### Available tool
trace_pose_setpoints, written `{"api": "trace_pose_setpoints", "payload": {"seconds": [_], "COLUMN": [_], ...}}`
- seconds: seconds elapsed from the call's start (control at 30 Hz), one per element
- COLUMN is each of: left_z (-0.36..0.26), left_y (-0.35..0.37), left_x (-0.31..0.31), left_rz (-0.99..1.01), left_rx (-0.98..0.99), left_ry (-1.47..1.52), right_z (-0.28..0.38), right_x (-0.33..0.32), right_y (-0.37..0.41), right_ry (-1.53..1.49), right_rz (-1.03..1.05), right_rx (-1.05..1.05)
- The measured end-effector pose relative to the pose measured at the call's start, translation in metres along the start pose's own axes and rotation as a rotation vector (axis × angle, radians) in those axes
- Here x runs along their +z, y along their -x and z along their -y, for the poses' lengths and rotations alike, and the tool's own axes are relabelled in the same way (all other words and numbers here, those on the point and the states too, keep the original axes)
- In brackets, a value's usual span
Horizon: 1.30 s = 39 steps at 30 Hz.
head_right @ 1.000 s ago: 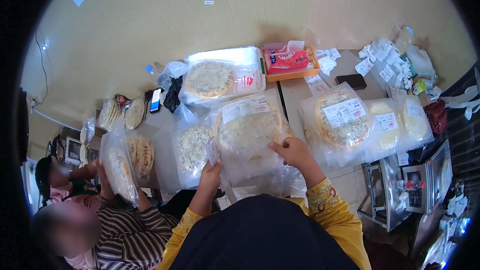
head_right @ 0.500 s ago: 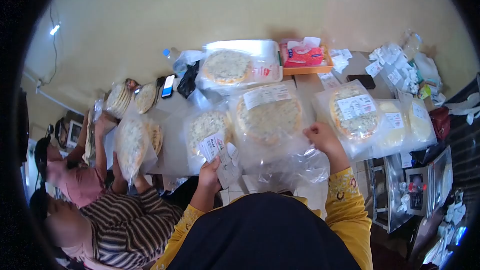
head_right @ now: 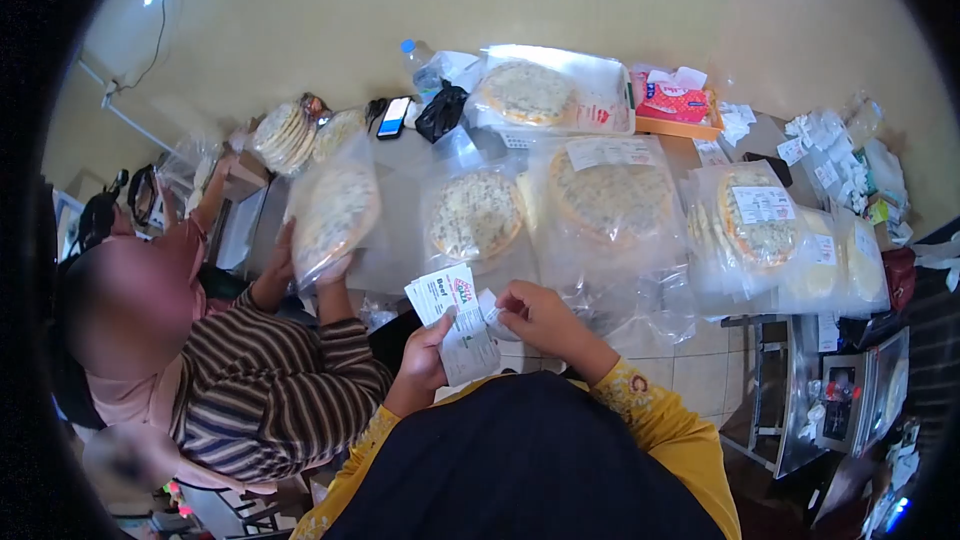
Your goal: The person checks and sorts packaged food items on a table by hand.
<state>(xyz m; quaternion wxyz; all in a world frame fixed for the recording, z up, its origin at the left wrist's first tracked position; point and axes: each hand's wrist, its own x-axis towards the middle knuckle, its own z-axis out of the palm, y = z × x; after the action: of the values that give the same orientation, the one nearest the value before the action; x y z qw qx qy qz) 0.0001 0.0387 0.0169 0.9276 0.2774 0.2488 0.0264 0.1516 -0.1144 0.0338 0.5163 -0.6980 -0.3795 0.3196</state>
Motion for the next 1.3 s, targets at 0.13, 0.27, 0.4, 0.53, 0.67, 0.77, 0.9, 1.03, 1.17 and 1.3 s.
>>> {"api": "trace_pose_setpoints", "payload": {"seconds": [0.13,0.27,0.4,0.53,0.67,0.77,0.9,1.03,1.17,1.3], "left_z": [0.005,0.000,-0.003,-0.002,0.000,0.001,-0.006,-0.004,-0.002,-0.006], "left_y": [0.021,0.042,0.053,0.059,0.060,0.057,0.053,0.046,0.038,0.033], "left_x": [-0.021,-0.028,-0.037,-0.043,-0.043,-0.042,-0.032,-0.034,-0.030,-0.011], "left_rz": [0.061,0.128,0.193,0.274,0.275,0.273,0.288,0.262,0.212,0.182], "left_rx": [-0.007,-0.071,-0.094,-0.094,-0.125,-0.174,-0.233,-0.281,-0.281,-0.302], "left_ry": [0.080,0.104,0.115,0.186,0.125,0.080,0.098,0.107,0.080,0.079], "right_z": [-0.014,-0.011,-0.002,0.003,0.003,0.014,0.024,0.029,0.029,0.024], "right_x": [0.031,0.045,0.051,0.054,0.060,0.058,0.049,0.043,0.036,0.027], "right_y": [0.004,0.008,0.012,0.019,0.027,0.033,0.028,0.027,0.025,0.025], "right_ry": [-0.210,-0.243,-0.197,-0.288,-0.292,0.076,0.482,0.675,0.736,0.704], "right_rz": [0.029,0.058,0.077,0.068,0.044,0.008,-0.071,0.007,0.031,0.016], "right_rx": [0.090,0.096,0.100,0.098,0.085,-0.093,-0.488,-0.550,-0.556,-0.503]}}
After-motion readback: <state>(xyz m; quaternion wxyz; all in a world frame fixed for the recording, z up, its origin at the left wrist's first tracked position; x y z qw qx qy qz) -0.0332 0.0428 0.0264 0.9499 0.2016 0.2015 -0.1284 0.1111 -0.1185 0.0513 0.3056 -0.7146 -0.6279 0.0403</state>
